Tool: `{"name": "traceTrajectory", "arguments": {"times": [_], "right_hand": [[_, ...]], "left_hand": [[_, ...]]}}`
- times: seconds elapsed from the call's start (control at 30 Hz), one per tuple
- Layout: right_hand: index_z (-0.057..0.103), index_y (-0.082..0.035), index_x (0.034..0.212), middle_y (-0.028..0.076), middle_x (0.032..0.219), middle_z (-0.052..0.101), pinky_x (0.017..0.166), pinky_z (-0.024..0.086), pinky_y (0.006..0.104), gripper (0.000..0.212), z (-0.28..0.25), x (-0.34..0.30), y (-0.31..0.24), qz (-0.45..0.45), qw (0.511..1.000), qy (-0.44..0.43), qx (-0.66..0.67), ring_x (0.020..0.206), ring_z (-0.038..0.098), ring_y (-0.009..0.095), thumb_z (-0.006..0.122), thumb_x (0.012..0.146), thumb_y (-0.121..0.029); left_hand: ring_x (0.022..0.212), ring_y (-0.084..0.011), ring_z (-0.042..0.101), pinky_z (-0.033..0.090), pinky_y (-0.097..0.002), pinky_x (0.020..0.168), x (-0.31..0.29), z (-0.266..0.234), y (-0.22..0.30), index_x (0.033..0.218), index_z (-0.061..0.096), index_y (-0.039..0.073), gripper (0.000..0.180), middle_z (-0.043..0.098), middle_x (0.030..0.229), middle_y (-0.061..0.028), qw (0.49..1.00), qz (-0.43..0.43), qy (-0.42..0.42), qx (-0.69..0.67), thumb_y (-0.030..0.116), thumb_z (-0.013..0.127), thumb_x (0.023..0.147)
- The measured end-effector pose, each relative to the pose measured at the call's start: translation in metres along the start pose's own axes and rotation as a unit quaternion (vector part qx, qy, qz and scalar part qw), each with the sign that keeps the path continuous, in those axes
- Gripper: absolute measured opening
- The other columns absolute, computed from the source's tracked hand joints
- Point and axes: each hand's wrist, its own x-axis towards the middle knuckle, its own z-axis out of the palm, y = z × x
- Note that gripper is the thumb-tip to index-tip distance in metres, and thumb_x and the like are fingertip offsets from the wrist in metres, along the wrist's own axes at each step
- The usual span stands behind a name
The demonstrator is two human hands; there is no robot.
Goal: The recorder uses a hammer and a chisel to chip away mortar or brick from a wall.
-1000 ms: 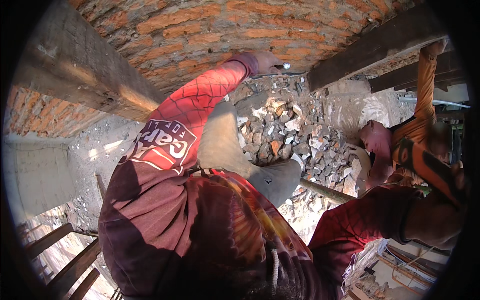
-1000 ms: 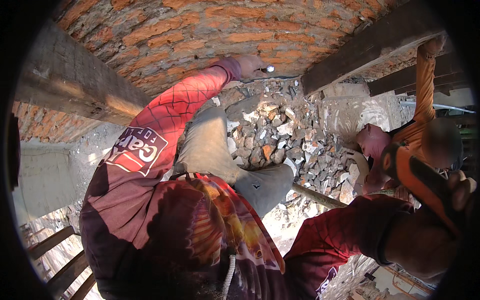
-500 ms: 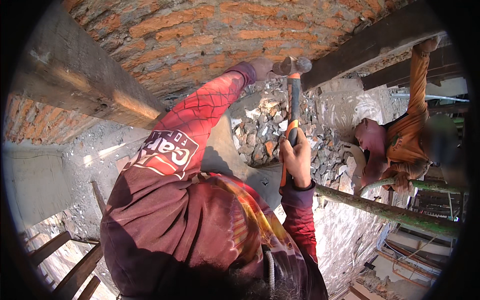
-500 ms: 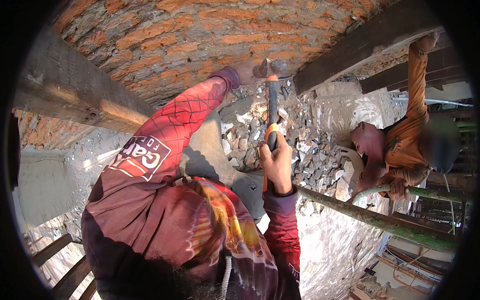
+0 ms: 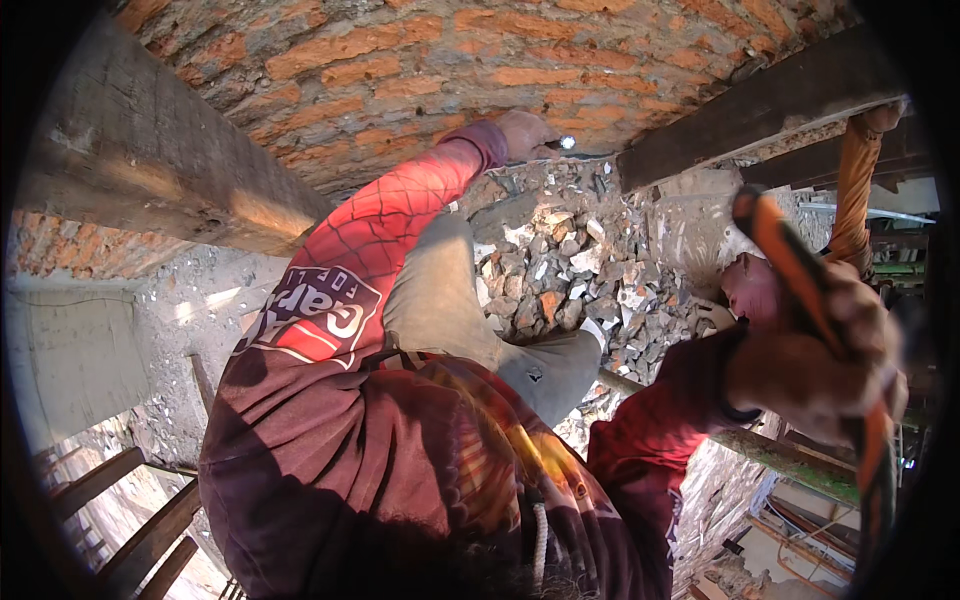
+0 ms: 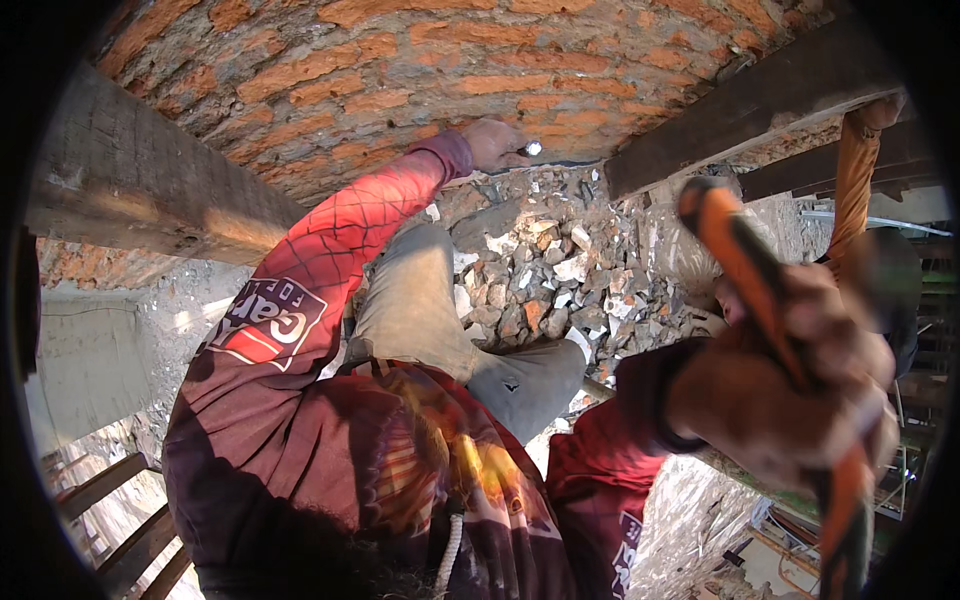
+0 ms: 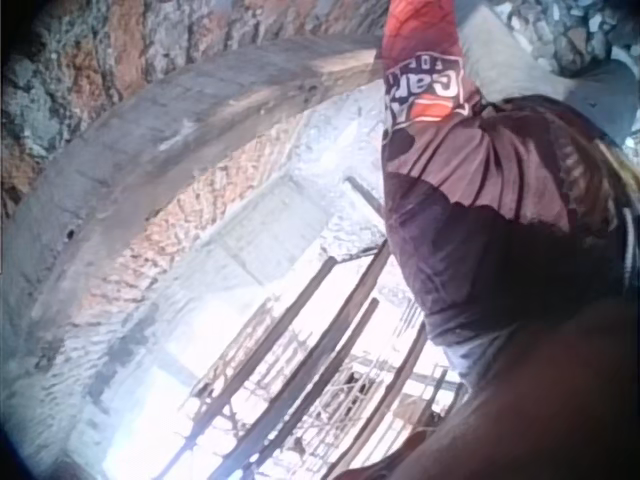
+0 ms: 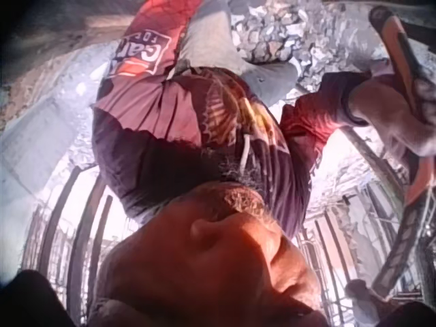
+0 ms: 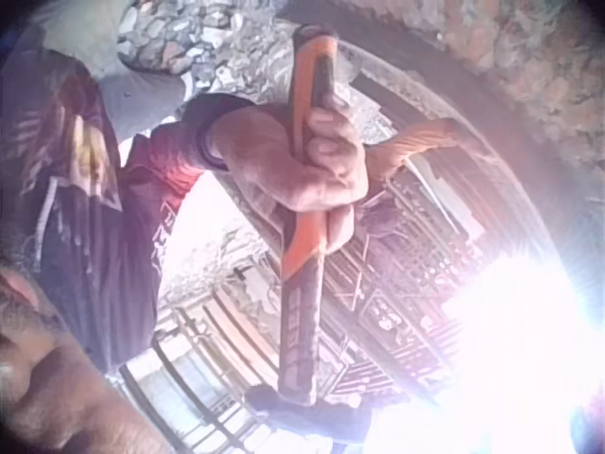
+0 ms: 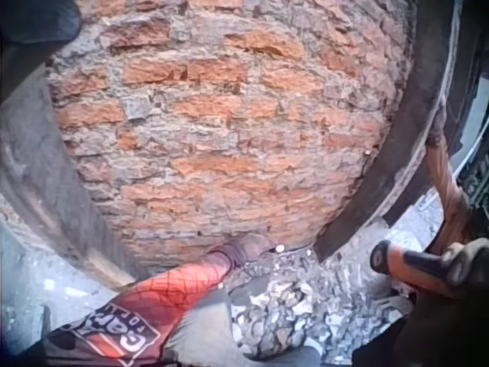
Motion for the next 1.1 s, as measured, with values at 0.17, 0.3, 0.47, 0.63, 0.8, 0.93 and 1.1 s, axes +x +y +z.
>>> {"name": "traceTrajectory", "arguments": {"times": [0.17,0.3,0.47,0.63,0.8,0.93,1.1], "right_hand": [[0.052,0.000,0.090,0.009,0.064,0.056,0.053,0.048,0.0364,0.010,-0.056,-0.272,0.054,0.546,0.730,-0.372,-0.175,0.056,0.060,0.022,0.056,0.081,-0.003],[0.050,-0.002,0.088,0.004,0.060,0.055,0.039,0.039,0.0234,0.002,-0.057,-0.202,0.009,0.659,0.705,-0.260,-0.031,0.043,0.051,0.009,0.051,0.088,-0.004],[0.052,0.001,0.096,0.006,0.065,0.055,0.046,0.042,0.0247,0.009,-0.049,-0.066,-0.028,0.459,0.874,-0.156,-0.023,0.051,0.052,0.011,0.056,0.090,-0.005],[0.047,-0.007,0.106,0.008,0.069,0.045,0.052,0.048,0.0360,0.012,-0.031,0.033,-0.016,0.122,0.986,-0.071,0.090,0.056,0.045,0.016,0.049,0.094,-0.008],[0.044,-0.010,0.109,0.007,0.068,0.043,0.054,0.049,0.0365,0.018,-0.036,-0.005,-0.022,0.083,0.994,-0.010,0.069,0.056,0.044,0.017,0.047,0.092,-0.006],[0.043,-0.009,0.113,0.007,0.068,0.044,0.053,0.045,0.0342,0.021,-0.052,-0.024,-0.027,0.138,0.990,-0.016,0.024,0.055,0.044,0.015,0.049,0.092,-0.009],[0.035,-0.009,0.120,0.008,0.070,0.043,0.050,0.044,0.0331,0.029,-0.071,-0.007,-0.053,0.105,0.992,0.011,-0.066,0.055,0.044,0.016,0.050,0.095,-0.017]], "left_hand": [[0.101,-0.0334,0.061,0.044,-0.0524,0.086,-0.003,-0.001,0.013,0.108,0.064,0.012,0.040,0.066,0.094,-0.0149,0.998,0.036,-0.011,0.051,0.048,0.056,0.090],[0.086,-0.0400,0.063,0.049,-0.0504,0.077,-0.007,0.003,0.010,0.101,0.066,0.007,0.044,0.065,0.085,-0.0186,0.998,-0.052,0.046,-0.009,0.049,0.058,0.089],[0.085,-0.0425,0.063,0.049,-0.0502,0.075,0.003,-0.018,-0.013,0.098,0.066,0.005,0.046,0.066,0.087,-0.0217,0.995,-0.090,-0.037,0.007,0.050,0.060,0.088],[0.086,-0.0427,0.063,0.049,-0.0502,0.074,-0.005,0.010,-0.008,0.103,0.065,0.006,0.045,0.065,0.089,-0.0226,0.999,-0.037,-0.002,-0.032,0.048,0.061,0.088],[0.083,-0.0420,0.063,0.048,-0.0506,0.072,0.018,-0.001,0.003,0.102,0.065,0.003,0.040,0.065,0.087,-0.0230,0.997,-0.061,0.011,-0.049,0.041,0.063,0.088],[0.082,-0.0426,0.063,0.048,-0.0508,0.071,0.044,-0.018,0.010,0.100,0.065,0.004,0.038,0.065,0.086,-0.0229,0.996,-0.090,-0.002,-0.026,0.039,0.064,0.088],[0.083,-0.0408,0.064,0.049,-0.0499,0.073,0.058,-0.002,0.020,0.101,0.065,0.006,0.033,0.066,0.086,-0.0204,1.000,-0.019,0.002,-0.019,0.037,0.063,0.089]]}}
